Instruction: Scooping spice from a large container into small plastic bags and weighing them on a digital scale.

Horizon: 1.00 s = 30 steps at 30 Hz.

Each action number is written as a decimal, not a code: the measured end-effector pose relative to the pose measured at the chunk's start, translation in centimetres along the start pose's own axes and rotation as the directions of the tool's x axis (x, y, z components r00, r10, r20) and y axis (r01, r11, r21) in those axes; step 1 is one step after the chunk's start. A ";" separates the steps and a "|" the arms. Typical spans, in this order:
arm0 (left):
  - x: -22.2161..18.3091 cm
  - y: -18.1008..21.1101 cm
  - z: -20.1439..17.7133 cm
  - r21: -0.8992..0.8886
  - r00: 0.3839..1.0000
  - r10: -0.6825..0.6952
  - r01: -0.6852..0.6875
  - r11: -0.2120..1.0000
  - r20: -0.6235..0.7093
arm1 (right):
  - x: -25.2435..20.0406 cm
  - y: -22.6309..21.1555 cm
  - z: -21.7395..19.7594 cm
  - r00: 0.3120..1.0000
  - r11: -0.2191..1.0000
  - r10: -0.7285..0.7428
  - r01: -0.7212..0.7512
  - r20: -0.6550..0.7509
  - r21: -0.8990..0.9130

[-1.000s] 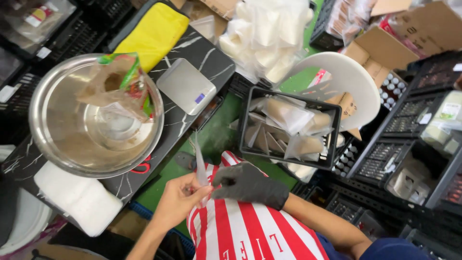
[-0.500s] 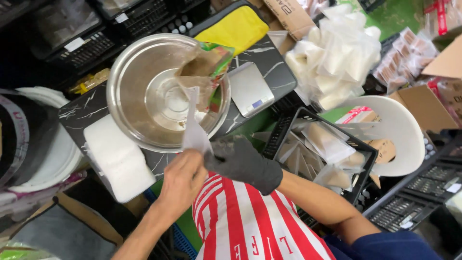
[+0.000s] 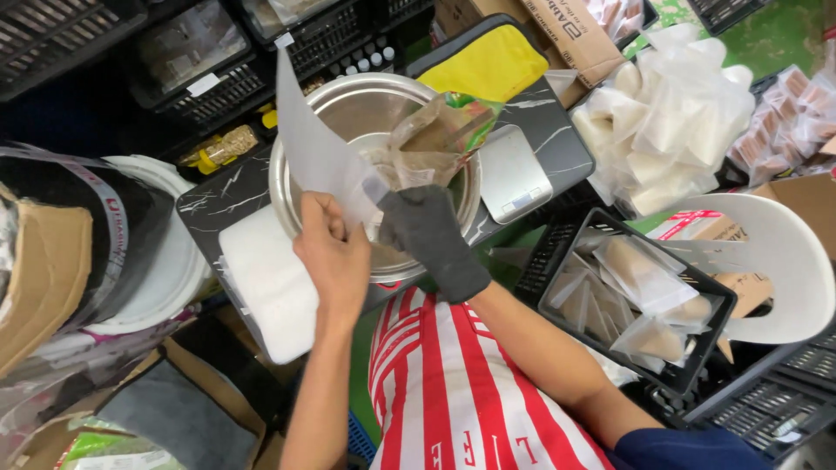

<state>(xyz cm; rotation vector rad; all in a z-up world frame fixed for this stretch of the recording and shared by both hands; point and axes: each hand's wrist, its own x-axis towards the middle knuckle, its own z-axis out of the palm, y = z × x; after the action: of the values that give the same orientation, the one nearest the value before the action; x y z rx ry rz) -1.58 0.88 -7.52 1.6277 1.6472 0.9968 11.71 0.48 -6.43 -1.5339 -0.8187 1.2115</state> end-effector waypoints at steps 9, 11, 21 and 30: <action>-2.5 -0.7 4.1 -0.107 0.922 0.379 -0.385 0.917 -0.075 | 0.2 4.0 -0.3 0.982 0.963 0.125 -0.155 0.143 0.222; -0.2 0.0 1.5 -0.086 0.856 0.508 -0.516 0.853 -0.093 | 0.3 4.0 -1.3 0.986 0.973 0.114 -0.136 0.125 0.187; 2.7 -0.9 0.3 0.142 0.830 0.287 -0.250 0.958 -0.479 | 2.6 3.9 -7.1 0.985 0.982 -0.118 0.097 -0.123 -0.164; 2.2 -2.0 5.0 0.443 0.776 0.461 -0.263 0.857 -0.430 | 2.2 1.1 -7.9 0.935 0.946 -0.315 0.295 -0.162 -0.135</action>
<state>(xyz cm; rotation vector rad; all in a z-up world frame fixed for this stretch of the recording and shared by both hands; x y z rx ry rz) 1.39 3.61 -11.68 2.1216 1.9975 1.5200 19.78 -0.07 -7.96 -1.5121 -0.9720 0.7983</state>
